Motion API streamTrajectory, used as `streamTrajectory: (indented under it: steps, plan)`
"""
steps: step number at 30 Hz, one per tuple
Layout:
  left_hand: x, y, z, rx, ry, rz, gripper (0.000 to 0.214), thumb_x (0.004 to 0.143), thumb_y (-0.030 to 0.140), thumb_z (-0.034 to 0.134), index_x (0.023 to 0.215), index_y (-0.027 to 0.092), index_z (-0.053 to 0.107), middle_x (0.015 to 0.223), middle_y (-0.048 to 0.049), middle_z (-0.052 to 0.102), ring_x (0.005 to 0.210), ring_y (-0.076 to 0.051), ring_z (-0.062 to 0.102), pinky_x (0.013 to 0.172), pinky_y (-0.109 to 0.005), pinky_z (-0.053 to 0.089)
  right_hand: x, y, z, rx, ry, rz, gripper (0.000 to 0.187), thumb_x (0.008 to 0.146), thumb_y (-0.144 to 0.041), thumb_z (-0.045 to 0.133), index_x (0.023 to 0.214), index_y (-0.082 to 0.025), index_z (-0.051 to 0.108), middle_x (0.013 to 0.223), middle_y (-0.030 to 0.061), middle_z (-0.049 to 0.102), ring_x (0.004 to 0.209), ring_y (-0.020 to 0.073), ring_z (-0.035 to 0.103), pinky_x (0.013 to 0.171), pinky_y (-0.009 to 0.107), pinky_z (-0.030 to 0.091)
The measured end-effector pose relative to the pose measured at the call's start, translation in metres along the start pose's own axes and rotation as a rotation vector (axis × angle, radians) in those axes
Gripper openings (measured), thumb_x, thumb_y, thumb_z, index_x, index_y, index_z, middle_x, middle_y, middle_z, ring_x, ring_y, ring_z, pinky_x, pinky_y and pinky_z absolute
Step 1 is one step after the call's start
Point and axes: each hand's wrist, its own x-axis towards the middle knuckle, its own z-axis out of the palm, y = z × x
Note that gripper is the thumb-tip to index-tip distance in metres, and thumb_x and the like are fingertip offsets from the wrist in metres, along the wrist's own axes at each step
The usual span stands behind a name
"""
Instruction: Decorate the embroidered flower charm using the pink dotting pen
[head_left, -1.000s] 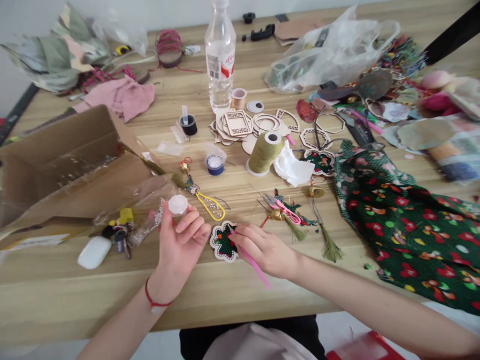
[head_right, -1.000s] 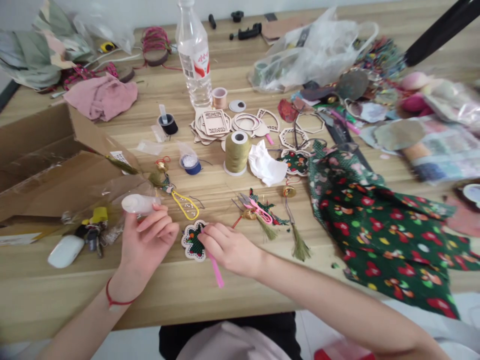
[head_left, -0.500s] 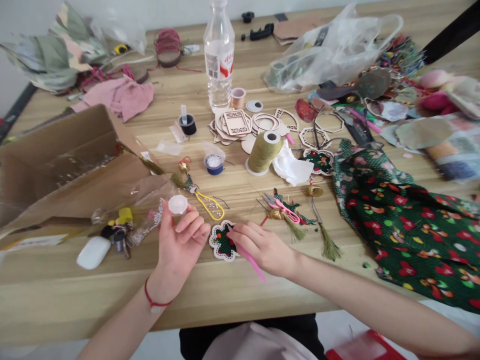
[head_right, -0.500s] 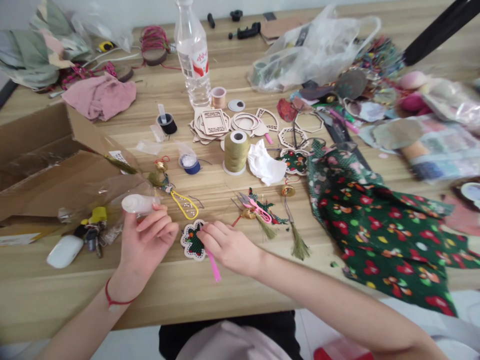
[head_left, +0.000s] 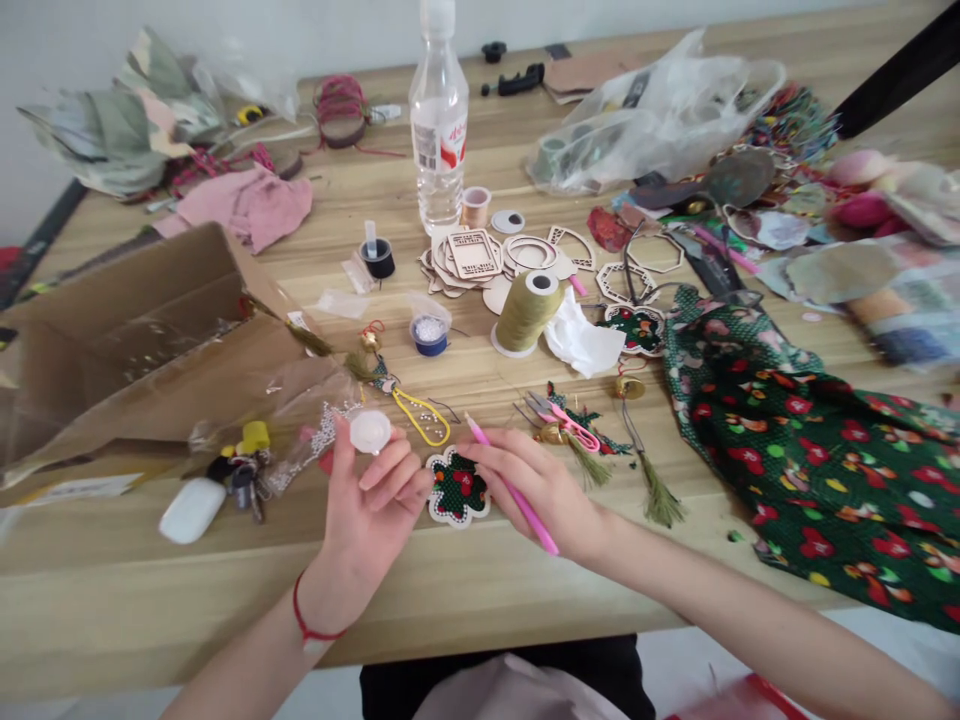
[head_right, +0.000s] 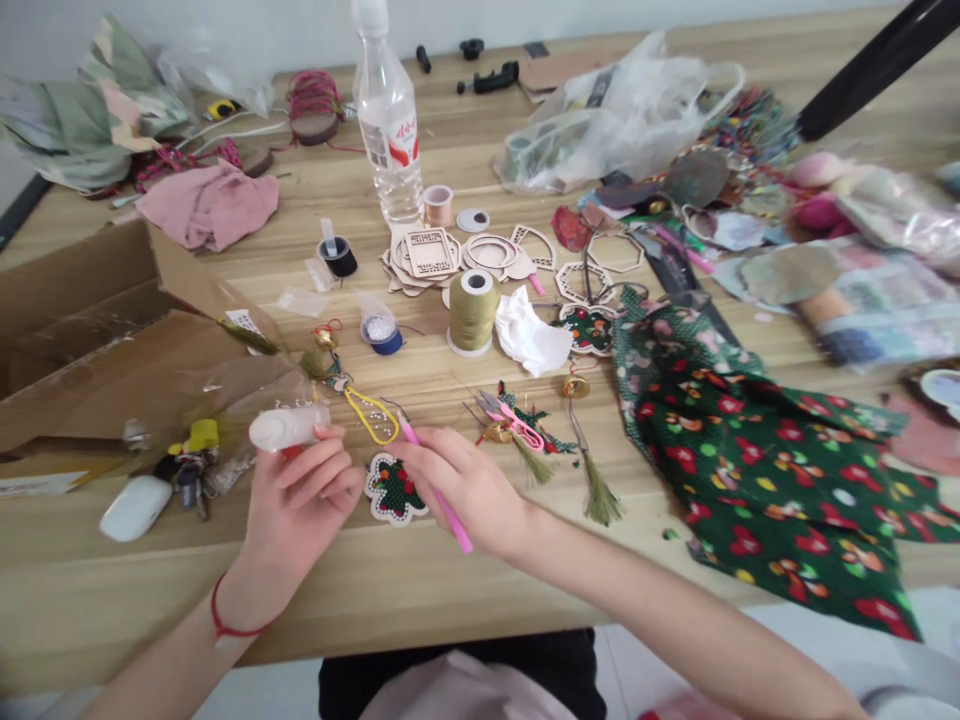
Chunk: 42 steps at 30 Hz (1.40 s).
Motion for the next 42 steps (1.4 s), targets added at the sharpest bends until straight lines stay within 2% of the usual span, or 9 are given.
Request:
streamTrajectory:
  steps: [8,14,18,26,29,30,34,37,42]
  plan:
    - [-0.014,-0.021,-0.009,0.199,-0.071,-0.097,0.04,0.075,0.047,0.079,0.067,0.015,0.056,0.043,0.012,0.035,0.035,-0.001,0.025,0.05,-0.017,0.043,0.035,-0.031,-0.017,0.26,-0.012,0.049,0.037,0.093,-0.025,0.063,0.128,-0.017,0.053,0.121,0.0121,0.066,0.116,0.019,0.063,0.1,0.033,0.054]
    - [-0.017,-0.018,-0.009,0.248,-0.217,-0.3,0.044,0.083,0.056,0.067,0.067,0.016,0.06,0.043,0.0069,0.042,0.038,-0.004,0.034,0.049,-0.018,0.042,0.049,-0.034,-0.008,0.377,0.058,0.002,0.022,0.097,-0.028,0.057,0.118,-0.022,0.057,0.113,0.0065,0.068,0.108,0.0166,0.065,0.095,0.032,0.055]
    - [-0.025,0.008,0.006,0.654,-0.397,-0.625,0.063,0.088,0.072,0.041,0.084,0.015,0.068,0.063,-0.0102,0.066,0.044,-0.014,0.052,0.043,-0.023,0.038,0.049,-0.039,-0.011,0.437,0.074,-0.025,0.027,0.096,-0.032,0.059,0.121,-0.022,0.055,0.116,0.0083,0.067,0.109,0.0182,0.064,0.095,0.035,0.054]
    - [-0.05,0.033,0.018,1.08,-0.613,-0.621,0.059,0.083,0.07,0.053,0.103,0.018,0.073,0.078,-0.0141,0.071,0.051,-0.016,0.054,0.054,-0.03,0.042,0.051,-0.046,-0.016,0.55,0.127,0.133,0.027,0.097,-0.038,0.057,0.116,-0.019,0.056,0.108,0.0086,0.068,0.103,0.019,0.066,0.096,0.037,0.053]
    - [-0.054,0.035,0.014,1.082,-0.712,-0.264,0.036,0.078,0.056,0.071,0.08,0.02,0.076,0.058,-0.0084,0.064,0.049,-0.017,0.052,0.051,-0.029,0.041,0.049,-0.041,-0.013,0.533,0.08,0.13,0.03,0.099,-0.043,0.051,0.116,-0.019,0.055,0.107,0.0087,0.066,0.102,0.0179,0.064,0.093,0.035,0.053]
    - [-0.053,0.037,0.014,1.023,-0.659,-0.02,0.028,0.079,0.049,0.073,0.073,0.021,0.074,0.051,-0.0049,0.058,0.046,-0.015,0.048,0.049,-0.027,0.039,0.047,-0.04,-0.011,0.533,0.069,0.111,0.031,0.099,-0.044,0.049,0.117,-0.019,0.054,0.108,0.0088,0.066,0.104,0.0178,0.063,0.093,0.034,0.053]
    - [-0.044,0.039,0.016,1.02,-0.445,0.466,0.021,0.07,0.031,0.084,0.079,0.016,0.073,0.067,-0.006,0.059,0.059,-0.015,0.047,0.056,-0.025,0.039,0.042,-0.037,-0.007,0.538,0.027,0.063,0.034,0.1,-0.047,0.046,0.117,-0.019,0.054,0.112,0.0097,0.064,0.109,0.0176,0.061,0.095,0.033,0.053]
    - [-0.04,0.033,0.02,1.156,-0.393,0.594,0.044,0.054,0.015,0.09,0.095,0.013,0.076,0.087,-0.0094,0.064,0.069,-0.017,0.051,0.057,-0.025,0.042,0.039,-0.038,-0.006,0.535,-0.022,0.087,0.036,0.098,-0.048,0.046,0.114,-0.018,0.056,0.111,0.0102,0.064,0.107,0.0183,0.061,0.092,0.033,0.054]
    - [-0.04,0.018,0.02,1.347,-0.221,0.687,0.042,0.058,0.007,0.085,0.097,0.019,0.078,0.094,-0.0081,0.065,0.088,-0.021,0.054,0.075,-0.026,0.046,0.039,-0.037,-0.006,0.517,-0.04,0.098,0.037,0.098,-0.047,0.047,0.116,-0.018,0.059,0.105,0.0087,0.066,0.098,0.0166,0.063,0.086,0.031,0.055]
